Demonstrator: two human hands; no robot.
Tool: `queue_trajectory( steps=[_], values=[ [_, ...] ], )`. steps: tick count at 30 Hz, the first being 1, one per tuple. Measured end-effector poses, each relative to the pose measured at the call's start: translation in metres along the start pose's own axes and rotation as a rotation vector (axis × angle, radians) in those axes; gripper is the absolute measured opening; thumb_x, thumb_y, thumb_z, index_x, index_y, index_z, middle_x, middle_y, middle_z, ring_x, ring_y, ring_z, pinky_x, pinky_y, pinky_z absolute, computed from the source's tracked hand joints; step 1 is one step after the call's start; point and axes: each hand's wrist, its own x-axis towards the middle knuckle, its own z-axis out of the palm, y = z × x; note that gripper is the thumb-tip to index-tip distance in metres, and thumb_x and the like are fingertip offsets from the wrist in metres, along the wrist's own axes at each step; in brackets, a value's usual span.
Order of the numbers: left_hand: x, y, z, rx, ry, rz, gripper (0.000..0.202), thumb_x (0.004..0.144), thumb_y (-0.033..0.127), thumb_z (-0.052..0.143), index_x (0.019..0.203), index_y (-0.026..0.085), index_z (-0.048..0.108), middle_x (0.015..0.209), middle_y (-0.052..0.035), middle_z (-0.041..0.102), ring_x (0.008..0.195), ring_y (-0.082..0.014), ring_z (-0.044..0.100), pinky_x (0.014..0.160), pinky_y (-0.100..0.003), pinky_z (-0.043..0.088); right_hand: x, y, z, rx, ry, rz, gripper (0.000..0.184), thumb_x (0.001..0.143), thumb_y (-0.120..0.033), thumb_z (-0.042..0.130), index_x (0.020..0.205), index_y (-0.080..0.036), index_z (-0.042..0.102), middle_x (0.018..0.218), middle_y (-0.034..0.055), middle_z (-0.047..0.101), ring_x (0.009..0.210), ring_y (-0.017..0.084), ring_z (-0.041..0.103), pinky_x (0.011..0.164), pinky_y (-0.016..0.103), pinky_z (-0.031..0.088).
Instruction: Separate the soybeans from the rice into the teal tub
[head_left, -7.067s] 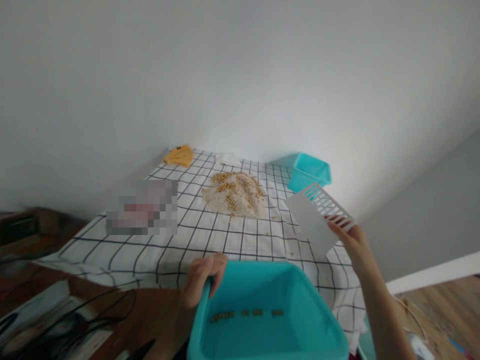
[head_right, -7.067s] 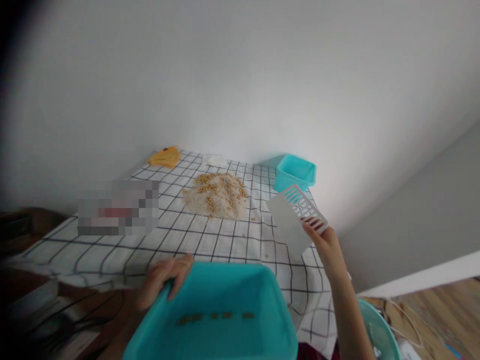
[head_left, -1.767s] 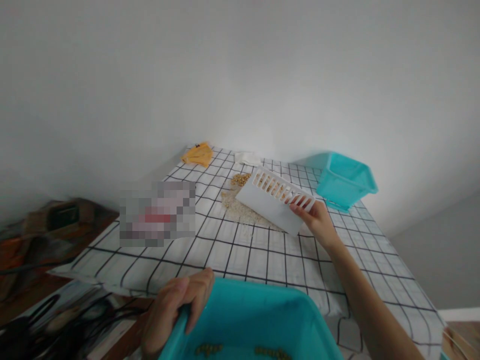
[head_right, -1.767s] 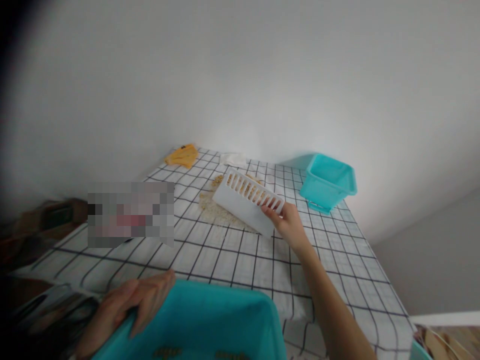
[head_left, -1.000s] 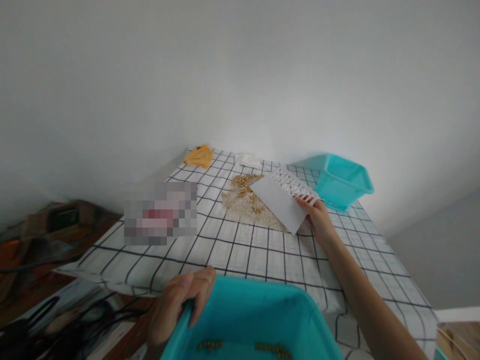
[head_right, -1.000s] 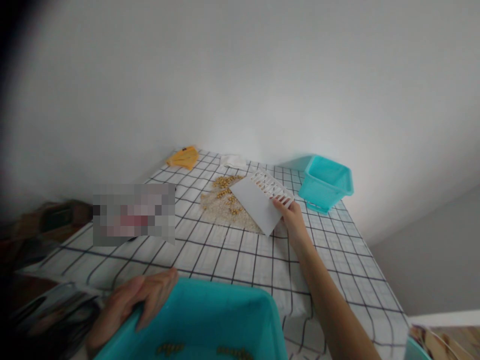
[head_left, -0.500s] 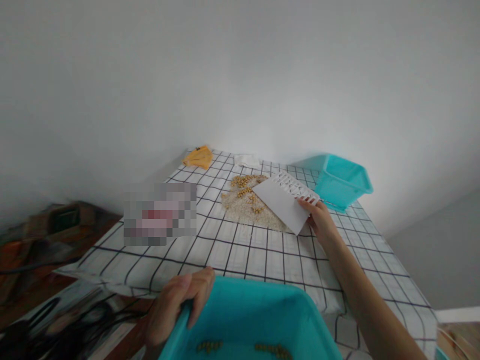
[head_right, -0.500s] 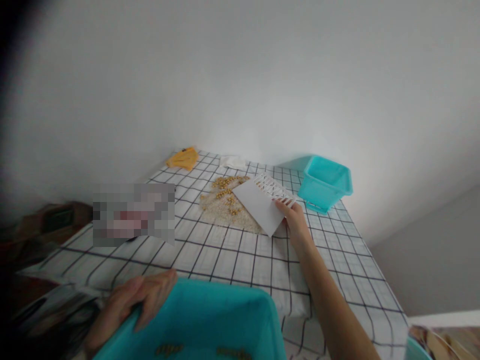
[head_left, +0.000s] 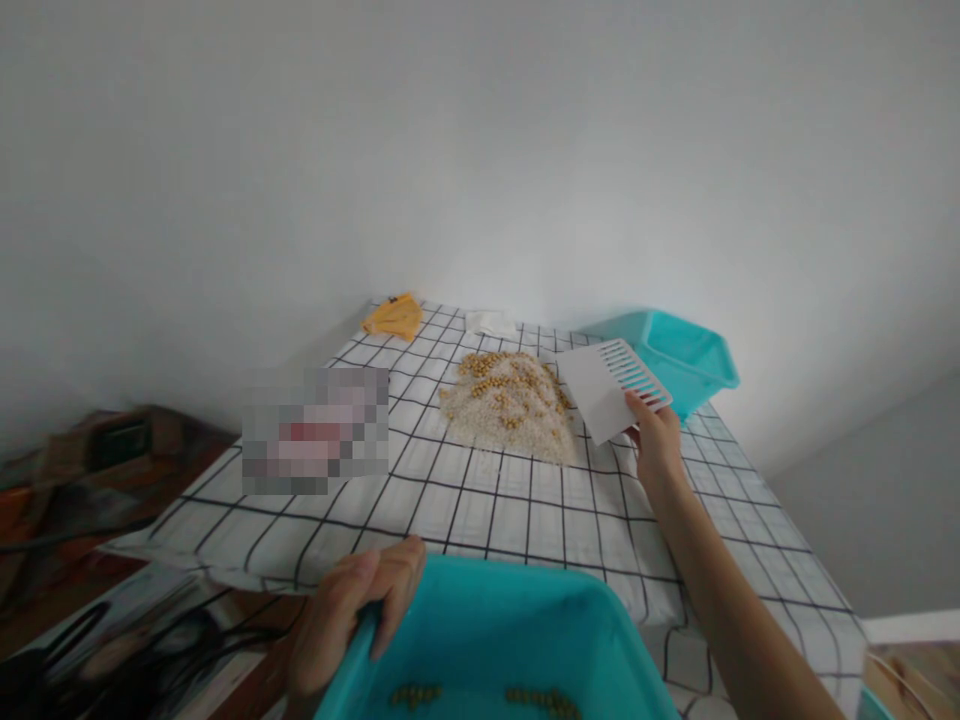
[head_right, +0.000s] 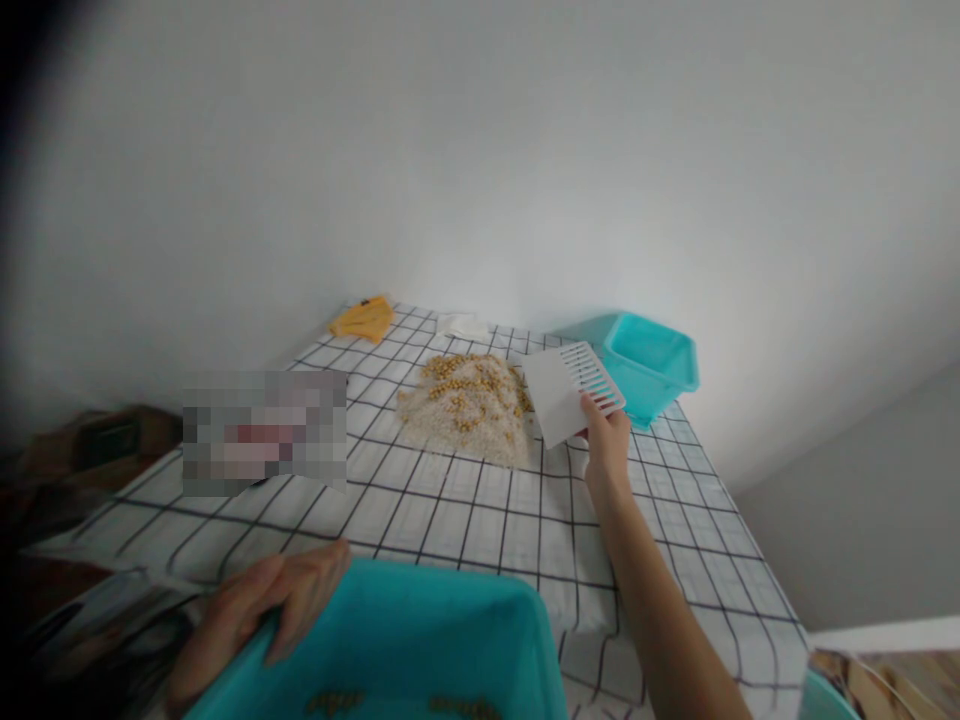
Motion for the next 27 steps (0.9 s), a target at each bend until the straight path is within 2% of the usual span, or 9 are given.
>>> queue_trajectory(
  steps=[4,12,18,27],
  values=[
    [-0.001,-0.001,0.0,0.003,0.023,-0.001,0.065,0.108,0.041,0.023,0.051,0.02,0.044,0.05,-0.001,0.043,0.054,-0.0183,0.04,0.065,-0.037,0.035,-0.001,-0.001,-0.002,-0.051,0.005,-0.061,0.034,0.064,-0.046,0.074,0.086,-0.021,0.067,0.076,0.0027,0.07,0.067,0.019,0.062,0.054,0.028,0.046],
    [0.0,0.0,0.001,0.035,0.041,-0.013,0.065,0.107,0.04,0.022,0.049,0.02,0.043,0.049,-0.0014,0.044,0.053,-0.019,0.041,0.066,-0.038,0.036,0.004,0.008,-0.006,-0.15,-0.008,-0.046,0.034,0.066,-0.047,0.073,0.085,-0.02,0.069,0.068,0.0026,0.069,0.06,0.02,0.062,0.053,0.03,0.048],
    [-0.001,-0.003,0.001,0.022,0.028,-0.014,0.063,0.107,0.039,0.021,0.051,0.021,0.044,0.049,-0.0007,0.044,0.054,-0.0191,0.042,0.064,-0.036,0.036,0.005,0.008,-0.004,-0.163,-0.031,-0.033,0.04,0.065,-0.049,0.072,0.089,-0.017,0.07,0.075,0.0048,0.073,0.067,0.022,0.066,0.055,0.031,0.051],
    [-0.001,-0.001,0.003,0.049,0.041,0.008,0.062,0.106,0.039,0.022,0.052,0.02,0.044,0.049,-0.0007,0.044,0.053,-0.0183,0.041,0.064,-0.036,0.036,-0.001,0.002,0.001,-0.068,-0.093,0.063,0.037,0.062,-0.041,0.076,0.091,-0.02,0.069,0.085,0.006,0.076,0.073,0.023,0.069,0.053,0.028,0.053]
  ],
)
